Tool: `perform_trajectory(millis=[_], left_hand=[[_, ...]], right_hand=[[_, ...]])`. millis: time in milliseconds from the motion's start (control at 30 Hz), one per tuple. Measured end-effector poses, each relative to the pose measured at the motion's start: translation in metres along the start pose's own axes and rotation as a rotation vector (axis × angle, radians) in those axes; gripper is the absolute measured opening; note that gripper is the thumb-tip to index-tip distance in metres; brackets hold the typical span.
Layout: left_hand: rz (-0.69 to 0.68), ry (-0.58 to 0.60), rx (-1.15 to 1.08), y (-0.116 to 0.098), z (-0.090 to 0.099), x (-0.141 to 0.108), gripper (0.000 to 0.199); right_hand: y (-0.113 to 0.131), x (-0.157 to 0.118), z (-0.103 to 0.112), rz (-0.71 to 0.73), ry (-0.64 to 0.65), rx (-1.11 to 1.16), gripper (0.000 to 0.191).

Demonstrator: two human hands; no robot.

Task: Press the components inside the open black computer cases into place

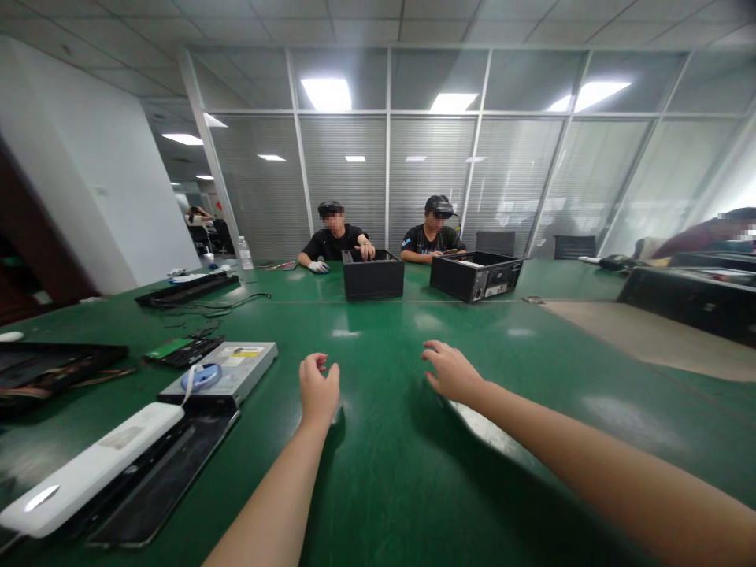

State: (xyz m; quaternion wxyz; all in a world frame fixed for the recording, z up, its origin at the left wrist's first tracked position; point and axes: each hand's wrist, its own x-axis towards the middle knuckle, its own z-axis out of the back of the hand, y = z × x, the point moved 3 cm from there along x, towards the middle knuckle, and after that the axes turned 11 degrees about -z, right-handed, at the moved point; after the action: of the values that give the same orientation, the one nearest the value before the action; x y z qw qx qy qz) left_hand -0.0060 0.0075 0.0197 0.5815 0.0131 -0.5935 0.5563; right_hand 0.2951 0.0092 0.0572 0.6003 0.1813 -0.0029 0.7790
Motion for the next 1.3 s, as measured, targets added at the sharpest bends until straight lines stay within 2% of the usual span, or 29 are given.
perform_trajectory(millis=[67, 167, 200, 233, 300, 400, 467, 567, 667, 800, 933, 1100, 1300], left_hand=[[-0.004, 0.008, 0.009, 0.000, 0.000, 0.000, 0.019], [-0.019, 0.025, 0.014, -0.001, -0.002, 0.000, 0.018], [-0.024, 0.039, 0.012, -0.001, -0.003, 0.000, 0.018], [-0.027, 0.055, 0.009, -0.002, -0.003, 0.000, 0.017], [-0.036, 0.095, 0.011, -0.005, -0.004, -0.001, 0.015], [-0.069, 0.149, 0.038, -0.012, -0.004, -0.003, 0.014], [-0.103, 0.180, 0.049, -0.016, -0.003, -0.005, 0.014], [-0.142, 0.217, 0.050, -0.021, -0.002, -0.008, 0.014], [-0.147, 0.238, 0.050, -0.022, -0.002, -0.009, 0.014], [-0.145, 0.258, 0.054, -0.020, -0.003, -0.008, 0.015], [-0.141, 0.283, 0.051, -0.015, -0.006, -0.006, 0.015], [-0.089, 0.291, 0.032, -0.010, -0.009, -0.003, 0.015], [-0.062, 0.291, 0.003, -0.019, -0.006, -0.007, 0.012]], right_hand=[[-0.009, -0.033, 0.007, -0.108, 0.118, 0.296, 0.038], [-0.014, -0.086, 0.008, -0.329, 0.378, 0.829, 0.044], [-0.015, -0.101, 0.007, -0.376, 0.404, 0.973, 0.042], [-0.015, -0.114, 0.006, -0.404, 0.377, 1.077, 0.038], [-0.017, -0.131, 0.004, -0.419, 0.232, 1.159, 0.031], [-0.018, -0.138, 0.003, -0.365, 0.085, 1.157, 0.023], [-0.019, -0.136, 0.004, -0.302, 0.063, 1.163, 0.020], [-0.023, -0.131, 0.005, -0.285, 0.056, 1.139, 0.015], [-0.031, -0.128, 0.007, -0.282, 0.002, 0.990, 0.014], [-0.040, -0.123, 0.014, -0.240, -0.096, 0.796, 0.024], [-0.044, -0.119, 0.014, -0.214, -0.129, 0.694, 0.030], [-0.044, -0.115, 0.004, -0.206, -0.164, 0.541, 0.036], [-0.044, -0.119, -0.008, -0.129, -0.119, 0.480, 0.038]])
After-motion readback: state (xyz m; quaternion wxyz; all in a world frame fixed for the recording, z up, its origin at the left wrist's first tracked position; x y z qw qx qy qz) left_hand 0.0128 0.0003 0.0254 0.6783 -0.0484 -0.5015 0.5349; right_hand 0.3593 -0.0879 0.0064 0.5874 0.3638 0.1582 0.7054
